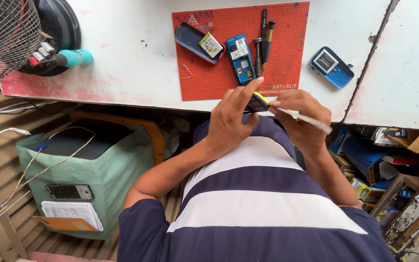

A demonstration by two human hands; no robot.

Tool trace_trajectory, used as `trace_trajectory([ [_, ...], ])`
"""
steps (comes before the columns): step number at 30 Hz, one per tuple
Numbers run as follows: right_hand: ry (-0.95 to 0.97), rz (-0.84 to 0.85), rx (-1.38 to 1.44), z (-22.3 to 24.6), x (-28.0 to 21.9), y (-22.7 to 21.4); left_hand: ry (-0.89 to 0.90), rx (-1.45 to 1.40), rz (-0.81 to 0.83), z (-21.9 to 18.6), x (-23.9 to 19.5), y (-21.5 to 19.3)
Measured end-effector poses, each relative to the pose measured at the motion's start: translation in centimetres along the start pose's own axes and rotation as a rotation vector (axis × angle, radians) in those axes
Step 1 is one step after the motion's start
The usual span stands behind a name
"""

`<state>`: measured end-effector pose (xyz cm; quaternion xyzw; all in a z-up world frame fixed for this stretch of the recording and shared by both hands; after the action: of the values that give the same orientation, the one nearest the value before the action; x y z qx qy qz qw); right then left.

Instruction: The person uses a prying tool to separate the back cover from a yellow flip phone, then opens the device to reveal the internal components. They hold the disassembled phone halves and compare them to another disassembled flip phone on the workbench.

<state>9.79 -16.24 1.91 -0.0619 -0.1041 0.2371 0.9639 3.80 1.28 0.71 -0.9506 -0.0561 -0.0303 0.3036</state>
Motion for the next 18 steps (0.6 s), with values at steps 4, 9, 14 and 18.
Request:
trace_trajectory([
  [4, -0.222, 0.113, -0.139, 1.0, 0.7, -0.1, 0.028, 0.016, 0.031, 0.1, -0.1, -0.2],
  [9, -0.214, 0.129, -0.12, 0.8, 0.6, -0.3, 0.039, 0.057, 0.033, 0.3, 0.0, 0.0],
  [14, 0.216, -0.048, 0.259, -1.8, -1.2, 0.4, 0.101, 0.208, -0.041, 0.2, -0.5, 0.2],
  [18, 0.146, -0.052, 0.22, -2.5, -1.6, 0.4, 0.063, 0.193, -0.006, 0.4, -0.8, 0.6],
])
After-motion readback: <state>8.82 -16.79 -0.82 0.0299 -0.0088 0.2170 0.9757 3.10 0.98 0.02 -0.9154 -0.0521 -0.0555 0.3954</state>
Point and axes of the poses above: each hand's wrist, its own x-axis towards the middle knuckle, its own y-axis out of the palm, z = x × y, the point moved 3 cm from there along x, towards the middle knuckle, and after that the axes turned 7 degrees about x, right-handed, at the moved point
